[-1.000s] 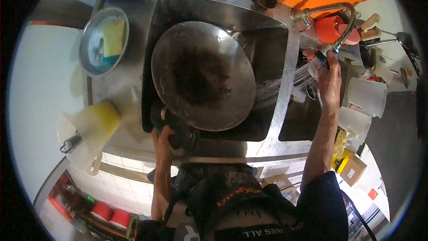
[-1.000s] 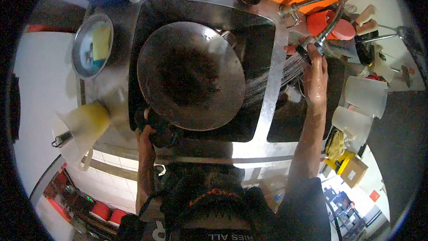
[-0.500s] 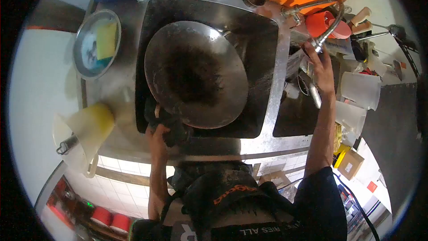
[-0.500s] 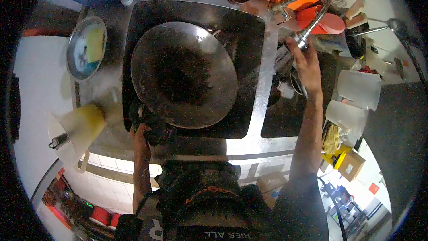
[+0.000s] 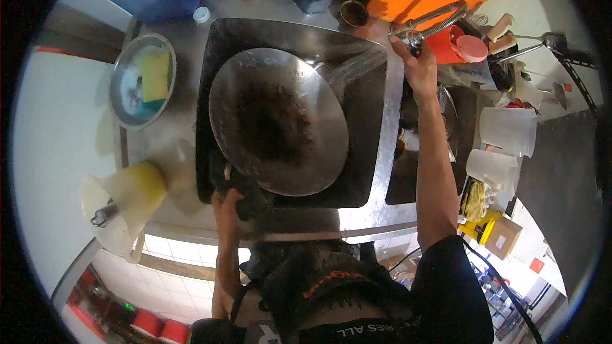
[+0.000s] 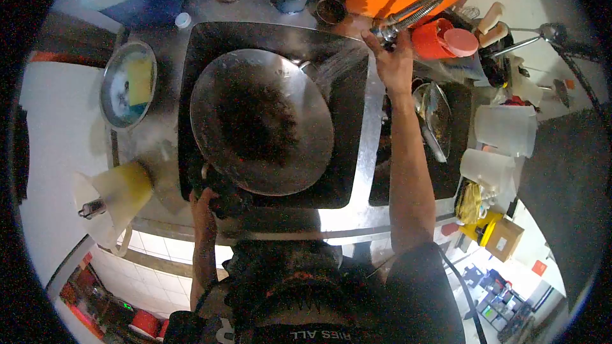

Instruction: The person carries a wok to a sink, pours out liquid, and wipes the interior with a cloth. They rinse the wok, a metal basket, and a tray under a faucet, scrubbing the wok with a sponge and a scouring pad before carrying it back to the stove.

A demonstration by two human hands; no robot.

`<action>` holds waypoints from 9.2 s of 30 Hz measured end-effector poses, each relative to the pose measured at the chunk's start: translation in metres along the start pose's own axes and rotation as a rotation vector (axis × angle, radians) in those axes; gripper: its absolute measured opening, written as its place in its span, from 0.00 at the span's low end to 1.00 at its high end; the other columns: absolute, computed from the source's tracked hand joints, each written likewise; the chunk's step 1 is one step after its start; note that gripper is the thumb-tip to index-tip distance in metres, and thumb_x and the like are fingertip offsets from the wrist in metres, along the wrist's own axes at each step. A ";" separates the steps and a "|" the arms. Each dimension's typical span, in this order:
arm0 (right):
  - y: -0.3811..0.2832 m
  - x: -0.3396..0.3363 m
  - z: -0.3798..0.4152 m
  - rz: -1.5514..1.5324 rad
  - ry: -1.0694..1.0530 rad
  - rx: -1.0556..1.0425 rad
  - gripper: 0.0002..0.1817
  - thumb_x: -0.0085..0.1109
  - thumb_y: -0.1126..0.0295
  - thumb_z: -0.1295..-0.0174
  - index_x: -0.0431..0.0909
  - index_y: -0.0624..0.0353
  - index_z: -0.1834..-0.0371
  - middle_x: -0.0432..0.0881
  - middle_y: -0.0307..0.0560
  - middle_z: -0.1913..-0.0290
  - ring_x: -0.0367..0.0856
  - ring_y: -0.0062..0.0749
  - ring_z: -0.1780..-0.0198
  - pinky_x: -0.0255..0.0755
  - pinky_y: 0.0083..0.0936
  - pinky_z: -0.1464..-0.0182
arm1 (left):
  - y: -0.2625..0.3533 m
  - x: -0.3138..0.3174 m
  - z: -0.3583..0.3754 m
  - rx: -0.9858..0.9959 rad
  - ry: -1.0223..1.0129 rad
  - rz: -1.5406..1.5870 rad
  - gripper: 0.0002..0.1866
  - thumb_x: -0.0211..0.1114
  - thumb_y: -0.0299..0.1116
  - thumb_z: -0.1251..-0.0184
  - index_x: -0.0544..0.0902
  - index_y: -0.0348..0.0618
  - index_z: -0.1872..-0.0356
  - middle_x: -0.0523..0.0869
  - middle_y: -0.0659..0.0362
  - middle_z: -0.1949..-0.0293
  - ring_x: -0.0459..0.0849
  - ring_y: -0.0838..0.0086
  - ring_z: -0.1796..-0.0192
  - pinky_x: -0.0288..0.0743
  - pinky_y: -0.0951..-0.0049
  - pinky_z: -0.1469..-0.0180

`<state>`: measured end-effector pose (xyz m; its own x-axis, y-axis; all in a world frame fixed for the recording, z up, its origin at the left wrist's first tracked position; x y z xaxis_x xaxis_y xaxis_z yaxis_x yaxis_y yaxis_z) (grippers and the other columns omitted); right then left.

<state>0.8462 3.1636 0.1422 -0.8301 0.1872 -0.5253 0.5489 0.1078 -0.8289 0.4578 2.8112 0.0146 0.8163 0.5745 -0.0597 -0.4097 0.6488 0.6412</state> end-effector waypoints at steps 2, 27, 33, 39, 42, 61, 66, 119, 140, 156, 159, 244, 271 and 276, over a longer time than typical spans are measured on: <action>0.004 0.008 -0.008 0.127 0.011 0.081 0.27 0.72 0.54 0.42 0.79 0.66 0.52 0.85 0.44 0.61 0.81 0.25 0.59 0.72 0.22 0.52 | -0.005 -0.003 -0.002 -0.039 0.038 0.035 0.28 0.64 0.33 0.44 0.68 0.34 0.42 0.76 0.56 0.54 0.75 0.70 0.52 0.69 0.69 0.45; -0.075 0.040 -0.023 -0.414 -0.081 0.263 0.35 0.69 0.43 0.41 0.76 0.66 0.47 0.82 0.41 0.57 0.78 0.23 0.57 0.71 0.24 0.49 | 0.005 0.005 -0.001 -0.008 -0.065 -0.027 0.36 0.69 0.42 0.47 0.68 0.32 0.39 0.78 0.52 0.53 0.77 0.66 0.50 0.70 0.67 0.43; -0.091 0.034 -0.011 -0.499 -0.135 0.282 0.41 0.68 0.42 0.42 0.72 0.70 0.43 0.82 0.46 0.53 0.80 0.28 0.55 0.71 0.26 0.46 | 0.037 0.033 0.012 0.066 -0.193 -0.231 0.47 0.79 0.44 0.54 0.66 0.29 0.35 0.79 0.48 0.41 0.79 0.62 0.40 0.71 0.65 0.36; -0.089 0.026 -0.006 -0.508 -0.132 0.296 0.41 0.68 0.42 0.42 0.72 0.72 0.42 0.82 0.48 0.52 0.81 0.29 0.53 0.70 0.27 0.45 | 0.001 0.002 -0.008 0.022 -0.009 -0.218 0.38 0.71 0.37 0.49 0.67 0.31 0.37 0.79 0.51 0.49 0.79 0.65 0.49 0.72 0.68 0.43; -0.084 0.023 -0.004 -0.521 -0.114 0.318 0.40 0.68 0.43 0.41 0.73 0.71 0.43 0.83 0.46 0.54 0.80 0.27 0.55 0.70 0.25 0.49 | 0.006 0.003 0.002 -0.011 0.027 -0.062 0.35 0.66 0.36 0.49 0.68 0.32 0.39 0.77 0.53 0.51 0.76 0.68 0.52 0.70 0.69 0.46; -0.098 -0.002 0.013 -0.496 -0.179 0.335 0.32 0.64 0.46 0.38 0.77 0.64 0.44 0.83 0.41 0.54 0.80 0.23 0.56 0.69 0.23 0.56 | -0.014 -0.016 -0.019 0.024 0.001 0.283 0.14 0.58 0.31 0.50 0.75 0.41 0.60 0.73 0.62 0.61 0.73 0.72 0.57 0.69 0.71 0.48; -0.092 -0.007 0.014 -0.503 -0.144 0.314 0.30 0.68 0.45 0.43 0.80 0.62 0.50 0.85 0.40 0.61 0.81 0.22 0.64 0.69 0.19 0.60 | -0.028 -0.026 -0.032 0.037 -0.090 0.355 0.08 0.57 0.30 0.50 0.75 0.45 0.67 0.73 0.63 0.64 0.74 0.73 0.58 0.70 0.71 0.49; -0.072 -0.041 0.025 -0.330 -0.274 0.281 0.29 0.62 0.47 0.38 0.81 0.61 0.44 0.84 0.38 0.57 0.79 0.19 0.61 0.72 0.20 0.58 | -0.028 -0.044 -0.027 0.049 -0.164 0.006 0.30 0.66 0.33 0.44 0.71 0.37 0.39 0.81 0.56 0.54 0.80 0.70 0.55 0.75 0.69 0.48; -0.055 -0.033 0.011 -0.475 -0.322 0.428 0.26 0.53 0.53 0.30 0.76 0.64 0.41 0.79 0.43 0.43 0.75 0.30 0.42 0.66 0.30 0.37 | -0.001 -0.031 -0.013 0.169 -0.252 -0.136 0.33 0.65 0.36 0.46 0.73 0.37 0.36 0.85 0.54 0.54 0.82 0.70 0.54 0.74 0.72 0.48; -0.060 -0.046 0.014 -0.456 -0.319 0.374 0.24 0.55 0.50 0.31 0.79 0.59 0.45 0.82 0.41 0.46 0.77 0.25 0.48 0.71 0.28 0.47 | 0.031 -0.009 0.000 0.072 -0.350 -0.239 0.40 0.65 0.32 0.37 0.58 0.41 0.24 0.77 0.51 0.39 0.77 0.67 0.42 0.71 0.67 0.38; -0.077 -0.040 0.020 -0.459 -0.309 0.309 0.23 0.56 0.51 0.31 0.76 0.62 0.46 0.85 0.46 0.57 0.84 0.32 0.57 0.76 0.28 0.57 | 0.046 -0.001 0.004 0.157 -0.306 -0.203 0.35 0.59 0.28 0.47 0.68 0.35 0.32 0.82 0.55 0.48 0.78 0.71 0.48 0.72 0.72 0.43; -0.024 -0.023 0.040 -0.921 -0.542 0.198 0.47 0.56 0.35 0.39 0.53 0.46 0.22 0.57 0.53 0.23 0.59 0.52 0.24 0.53 0.48 0.27 | 0.030 0.001 -0.003 0.120 -0.147 -0.048 0.38 0.66 0.35 0.47 0.68 0.38 0.32 0.77 0.53 0.42 0.75 0.63 0.41 0.66 0.65 0.35; -0.004 -0.008 0.047 -1.207 -0.444 0.205 0.36 0.59 0.45 0.36 0.62 0.45 0.28 0.71 0.45 0.32 0.60 0.55 0.26 0.53 0.63 0.27 | 0.027 -0.004 -0.004 0.139 -0.160 -0.048 0.38 0.66 0.37 0.47 0.67 0.36 0.32 0.76 0.53 0.41 0.75 0.64 0.41 0.68 0.66 0.36; 0.008 -0.005 0.047 -1.333 -0.372 0.162 0.33 0.59 0.47 0.35 0.64 0.47 0.30 0.72 0.46 0.33 0.65 0.53 0.29 0.53 0.64 0.27 | 0.024 -0.007 -0.011 0.219 -0.153 -0.046 0.32 0.64 0.33 0.47 0.73 0.39 0.37 0.81 0.56 0.48 0.80 0.66 0.47 0.74 0.65 0.42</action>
<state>0.8499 3.1182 0.1290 -0.7036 -0.2360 0.6702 -0.6632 -0.1205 -0.7387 0.4374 2.8282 0.0217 0.8910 0.4538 0.0134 -0.2866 0.5393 0.7919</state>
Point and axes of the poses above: each hand's wrist, its own z-axis away from the middle knuckle, its own x-axis out of the palm, y = z × x, the point moved 7 cm from there along -z, towards the middle knuckle
